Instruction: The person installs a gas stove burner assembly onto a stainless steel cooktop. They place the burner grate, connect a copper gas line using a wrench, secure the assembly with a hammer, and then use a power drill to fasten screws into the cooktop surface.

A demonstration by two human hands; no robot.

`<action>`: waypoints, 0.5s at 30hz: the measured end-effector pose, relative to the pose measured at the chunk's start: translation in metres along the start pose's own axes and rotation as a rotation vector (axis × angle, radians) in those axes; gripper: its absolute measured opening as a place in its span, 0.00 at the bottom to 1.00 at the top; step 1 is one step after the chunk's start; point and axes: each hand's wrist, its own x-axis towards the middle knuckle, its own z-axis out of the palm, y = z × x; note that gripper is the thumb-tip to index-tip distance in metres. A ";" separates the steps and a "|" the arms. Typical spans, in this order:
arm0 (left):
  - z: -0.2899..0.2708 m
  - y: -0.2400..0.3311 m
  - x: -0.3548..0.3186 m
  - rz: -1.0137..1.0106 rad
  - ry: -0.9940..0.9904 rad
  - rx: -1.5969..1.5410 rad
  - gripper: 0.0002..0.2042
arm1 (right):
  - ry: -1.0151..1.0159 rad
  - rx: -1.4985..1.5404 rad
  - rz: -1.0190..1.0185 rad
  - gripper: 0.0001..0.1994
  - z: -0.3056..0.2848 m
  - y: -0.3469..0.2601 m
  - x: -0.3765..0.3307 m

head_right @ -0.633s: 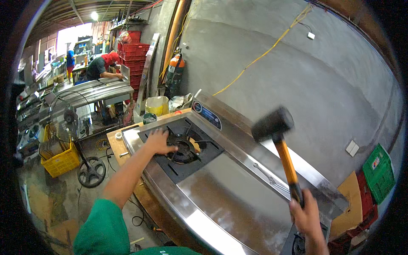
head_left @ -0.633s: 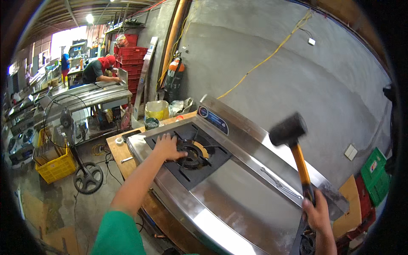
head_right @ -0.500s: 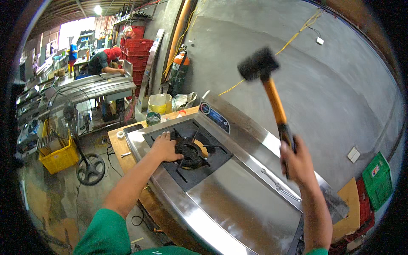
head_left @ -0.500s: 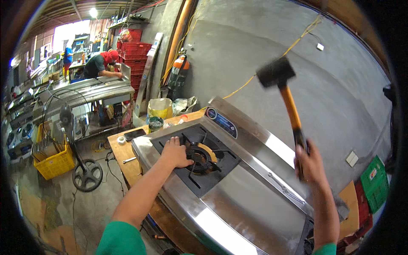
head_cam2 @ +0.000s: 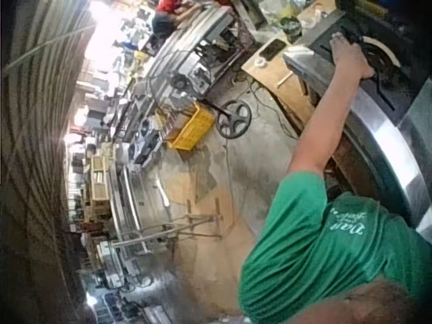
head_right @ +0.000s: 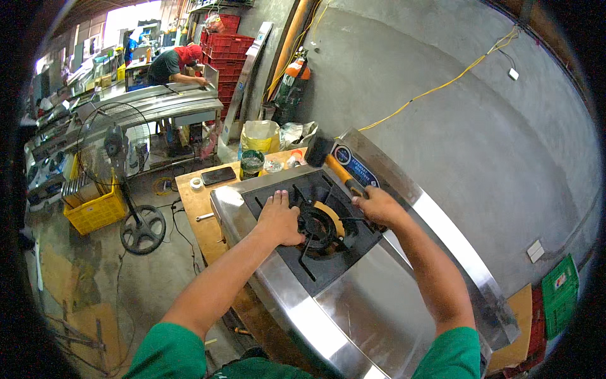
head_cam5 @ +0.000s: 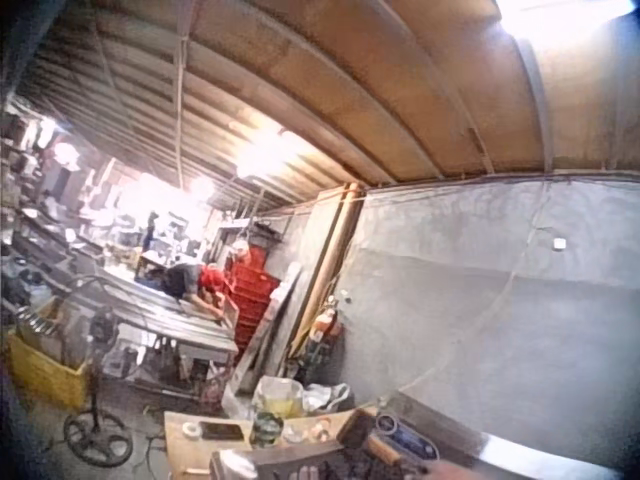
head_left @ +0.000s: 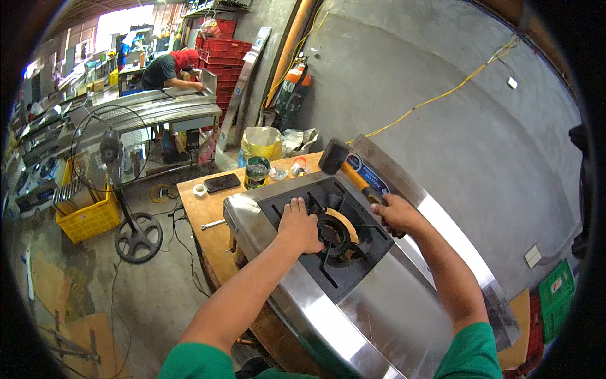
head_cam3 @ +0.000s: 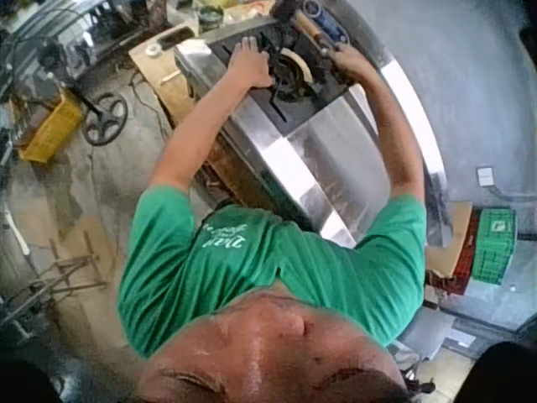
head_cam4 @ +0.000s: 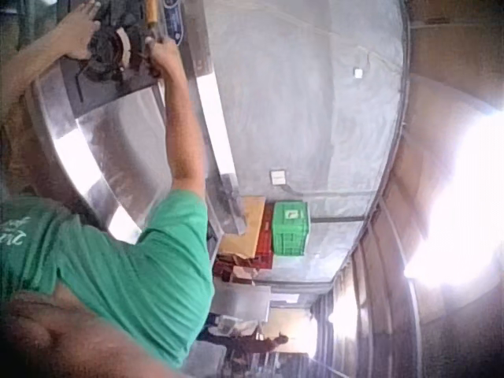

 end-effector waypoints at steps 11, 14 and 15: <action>0.000 0.000 0.001 0.009 -0.002 0.003 0.39 | 0.080 -0.256 -0.039 0.25 0.049 0.045 0.011; 0.004 -0.001 0.003 0.019 0.014 0.004 0.39 | -0.082 -0.001 0.054 0.16 0.034 0.049 0.009; 0.005 -0.001 0.004 0.010 0.011 0.004 0.39 | -0.070 0.033 0.081 0.16 0.030 0.046 0.004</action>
